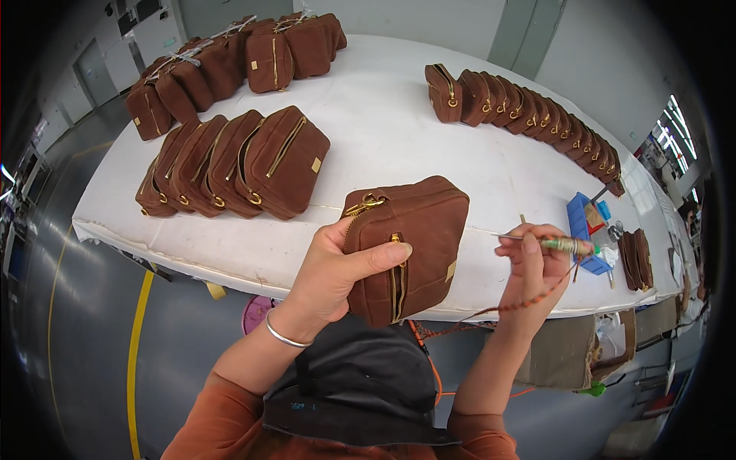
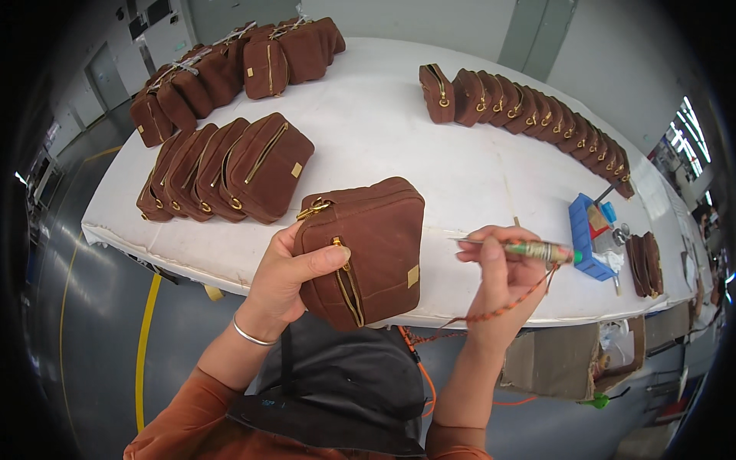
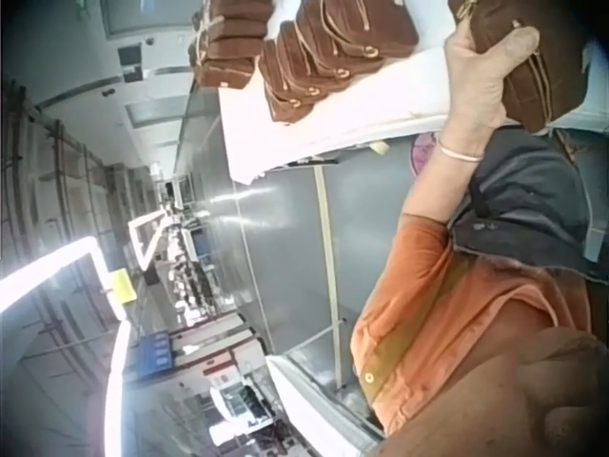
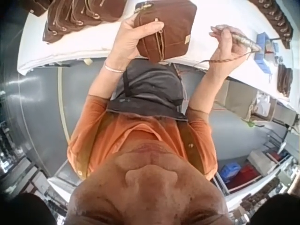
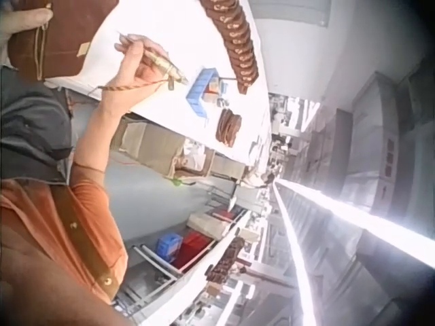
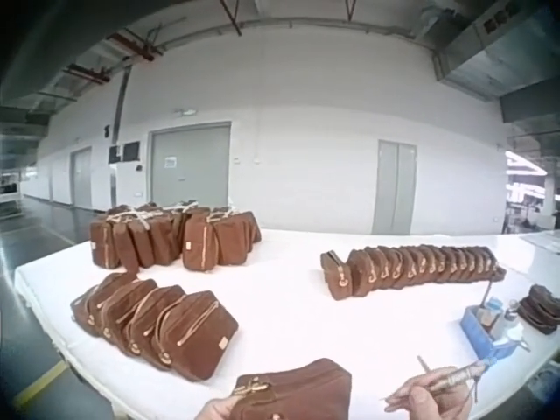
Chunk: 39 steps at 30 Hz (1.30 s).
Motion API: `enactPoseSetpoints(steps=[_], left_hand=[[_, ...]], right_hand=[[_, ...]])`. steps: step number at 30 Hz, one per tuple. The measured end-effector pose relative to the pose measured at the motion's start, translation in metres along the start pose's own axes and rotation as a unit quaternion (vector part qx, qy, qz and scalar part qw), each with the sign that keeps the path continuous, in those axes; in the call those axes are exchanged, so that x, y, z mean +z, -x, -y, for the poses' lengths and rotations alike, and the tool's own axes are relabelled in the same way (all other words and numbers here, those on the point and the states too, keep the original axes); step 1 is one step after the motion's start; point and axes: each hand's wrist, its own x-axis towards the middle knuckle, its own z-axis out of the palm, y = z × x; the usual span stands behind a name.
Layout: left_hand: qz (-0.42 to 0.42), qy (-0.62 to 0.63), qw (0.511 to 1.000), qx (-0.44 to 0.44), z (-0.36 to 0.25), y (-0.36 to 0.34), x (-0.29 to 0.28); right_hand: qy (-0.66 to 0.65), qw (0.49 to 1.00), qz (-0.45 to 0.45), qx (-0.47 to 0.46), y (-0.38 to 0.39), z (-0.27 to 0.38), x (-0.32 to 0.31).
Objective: Inspecting, cleaning, and finalizing the assembly of leather handbags.
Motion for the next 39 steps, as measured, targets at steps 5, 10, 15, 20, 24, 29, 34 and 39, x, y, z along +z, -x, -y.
enactPoseSetpoints(steps=[5, 10, 15, 20, 24, 29, 34, 39], left_hand=[[0.02, -0.005, 1.0, 0.006, 0.0, 0.004, 0.005], [0.03, -0.018, 0.999, 0.016, 0.0, 0.009, 0.006], [0.034, -0.021, 0.999, 0.014, 0.0, 0.009, 0.004], [0.034, -0.019, 0.999, 0.014, 0.0, 0.007, 0.005], [0.041, -0.008, 0.999, 0.016, 0.0, 0.006, 0.006], [0.038, -0.005, 0.999, 0.019, 0.003, 0.008, 0.004], [0.009, -0.002, 1.0, 0.012, 0.01, 0.006, -0.01], [-0.011, 0.057, 0.998, 0.036, 0.016, -0.018, -0.022]], right_hand=[[-0.104, 0.988, 0.112, 0.013, 0.032, 0.012, 0.04], [-0.094, 0.987, 0.131, 0.011, 0.036, -0.001, 0.05], [-0.087, 0.986, 0.139, 0.008, 0.036, -0.001, 0.052], [-0.08, 0.986, 0.145, -0.004, 0.034, -0.002, 0.051], [-0.015, 0.989, 0.129, -0.072, 0.037, -0.005, 0.053], [0.127, 0.917, 0.135, -0.353, 0.04, -0.021, 0.057], [0.108, 0.905, 0.143, -0.385, 0.036, -0.044, 0.067], [0.134, 0.924, 0.177, -0.31, 0.018, -0.051, 0.074]])
